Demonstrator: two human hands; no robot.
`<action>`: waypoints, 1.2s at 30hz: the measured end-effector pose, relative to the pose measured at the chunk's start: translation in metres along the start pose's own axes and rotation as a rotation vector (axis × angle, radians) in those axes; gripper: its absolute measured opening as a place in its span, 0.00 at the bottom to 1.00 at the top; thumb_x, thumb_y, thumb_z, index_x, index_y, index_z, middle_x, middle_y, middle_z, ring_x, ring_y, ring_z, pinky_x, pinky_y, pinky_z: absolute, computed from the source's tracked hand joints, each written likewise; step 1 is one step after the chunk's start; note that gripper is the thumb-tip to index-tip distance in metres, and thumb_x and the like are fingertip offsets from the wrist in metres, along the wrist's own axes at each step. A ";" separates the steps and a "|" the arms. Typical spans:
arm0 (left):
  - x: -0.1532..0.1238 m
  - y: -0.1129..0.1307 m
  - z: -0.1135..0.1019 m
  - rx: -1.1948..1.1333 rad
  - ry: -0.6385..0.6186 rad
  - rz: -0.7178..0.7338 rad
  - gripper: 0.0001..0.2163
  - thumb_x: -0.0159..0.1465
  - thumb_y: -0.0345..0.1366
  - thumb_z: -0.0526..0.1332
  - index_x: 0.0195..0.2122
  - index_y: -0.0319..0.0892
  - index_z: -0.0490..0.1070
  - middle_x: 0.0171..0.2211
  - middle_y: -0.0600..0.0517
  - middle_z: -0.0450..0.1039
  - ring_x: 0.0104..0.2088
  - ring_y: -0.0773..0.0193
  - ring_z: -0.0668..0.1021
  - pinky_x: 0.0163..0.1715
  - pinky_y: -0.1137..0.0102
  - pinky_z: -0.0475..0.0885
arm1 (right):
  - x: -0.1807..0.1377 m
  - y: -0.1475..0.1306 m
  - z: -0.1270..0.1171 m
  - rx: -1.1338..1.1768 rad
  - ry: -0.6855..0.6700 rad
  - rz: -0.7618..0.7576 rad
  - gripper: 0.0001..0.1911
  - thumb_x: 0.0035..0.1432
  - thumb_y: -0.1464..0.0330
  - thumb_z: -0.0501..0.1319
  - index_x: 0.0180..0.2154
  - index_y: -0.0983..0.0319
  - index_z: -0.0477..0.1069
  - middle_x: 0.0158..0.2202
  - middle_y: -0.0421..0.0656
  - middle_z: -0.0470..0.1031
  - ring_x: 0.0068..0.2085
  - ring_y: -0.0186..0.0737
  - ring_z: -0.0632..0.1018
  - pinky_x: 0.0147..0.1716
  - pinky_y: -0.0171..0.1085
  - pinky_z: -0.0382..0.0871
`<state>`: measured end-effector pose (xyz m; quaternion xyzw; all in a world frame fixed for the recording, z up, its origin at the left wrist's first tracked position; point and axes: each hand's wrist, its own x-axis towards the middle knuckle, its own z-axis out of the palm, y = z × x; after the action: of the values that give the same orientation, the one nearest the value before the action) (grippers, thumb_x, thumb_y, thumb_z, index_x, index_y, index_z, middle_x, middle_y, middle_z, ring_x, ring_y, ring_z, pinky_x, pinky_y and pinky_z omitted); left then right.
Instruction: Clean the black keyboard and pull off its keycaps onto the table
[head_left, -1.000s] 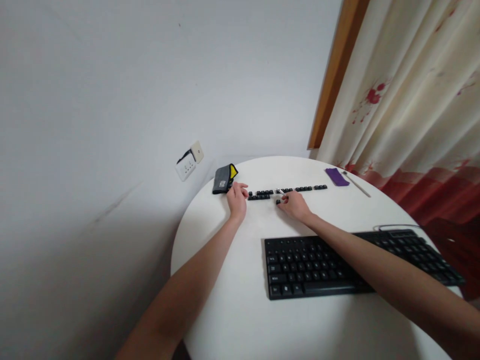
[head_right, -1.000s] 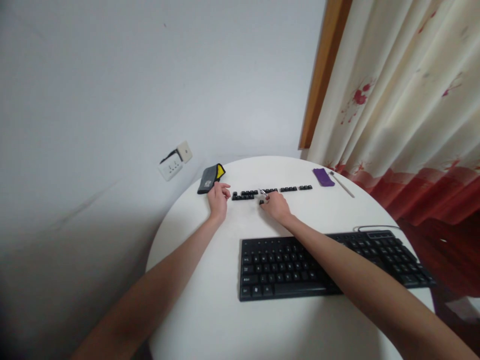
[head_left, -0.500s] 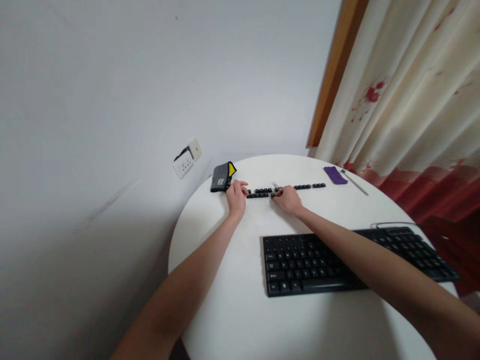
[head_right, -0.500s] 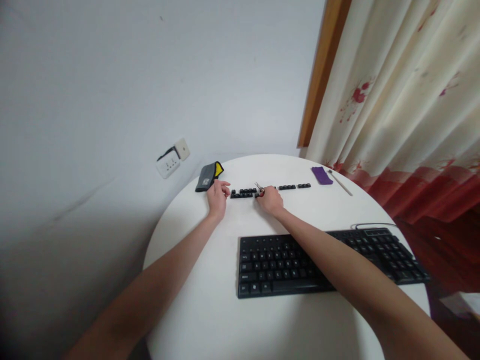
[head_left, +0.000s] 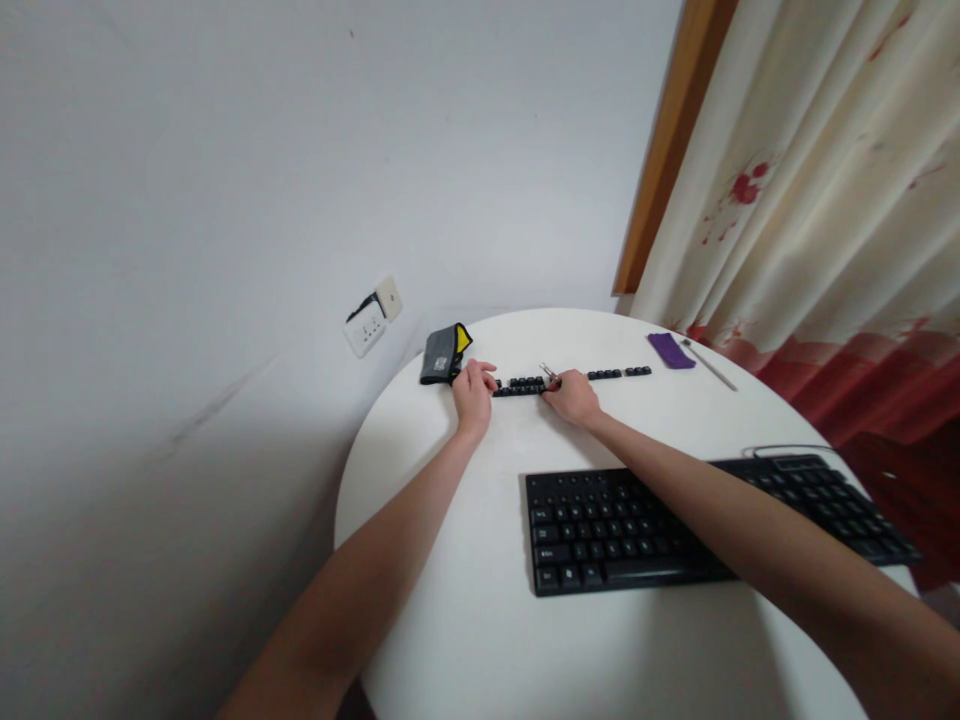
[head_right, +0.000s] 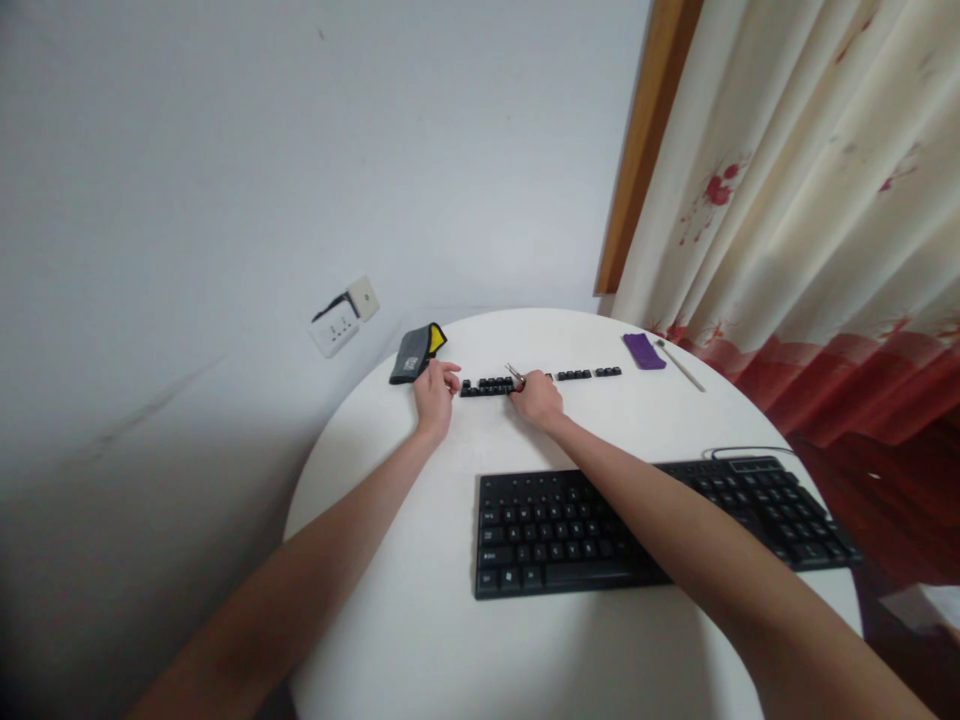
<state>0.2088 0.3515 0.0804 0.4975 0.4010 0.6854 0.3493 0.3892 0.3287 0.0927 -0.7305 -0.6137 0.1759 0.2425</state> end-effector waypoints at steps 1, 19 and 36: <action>0.000 0.000 0.000 0.001 0.000 -0.001 0.25 0.67 0.54 0.50 0.28 0.39 0.72 0.16 0.55 0.64 0.18 0.69 0.66 0.19 0.74 0.59 | 0.000 0.000 0.000 0.000 -0.001 0.000 0.08 0.52 0.67 0.64 0.34 0.62 0.78 0.38 0.49 0.80 0.41 0.45 0.79 0.37 0.35 0.69; -0.001 0.003 0.001 0.010 -0.003 -0.012 0.25 0.67 0.55 0.50 0.27 0.39 0.71 0.16 0.54 0.64 0.18 0.69 0.67 0.19 0.73 0.60 | -0.001 -0.001 0.000 0.002 -0.010 -0.020 0.06 0.52 0.67 0.64 0.33 0.61 0.77 0.36 0.48 0.80 0.40 0.45 0.79 0.37 0.36 0.68; 0.000 0.001 -0.002 0.007 -0.008 -0.017 0.24 0.68 0.53 0.50 0.28 0.38 0.72 0.16 0.54 0.64 0.18 0.70 0.66 0.19 0.74 0.58 | -0.018 -0.005 -0.024 0.123 -0.028 -0.065 0.05 0.52 0.72 0.62 0.31 0.67 0.77 0.33 0.50 0.80 0.35 0.42 0.78 0.34 0.35 0.65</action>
<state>0.2065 0.3506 0.0810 0.4978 0.4063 0.6790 0.3550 0.3949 0.3081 0.1147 -0.6912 -0.6286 0.2155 0.2839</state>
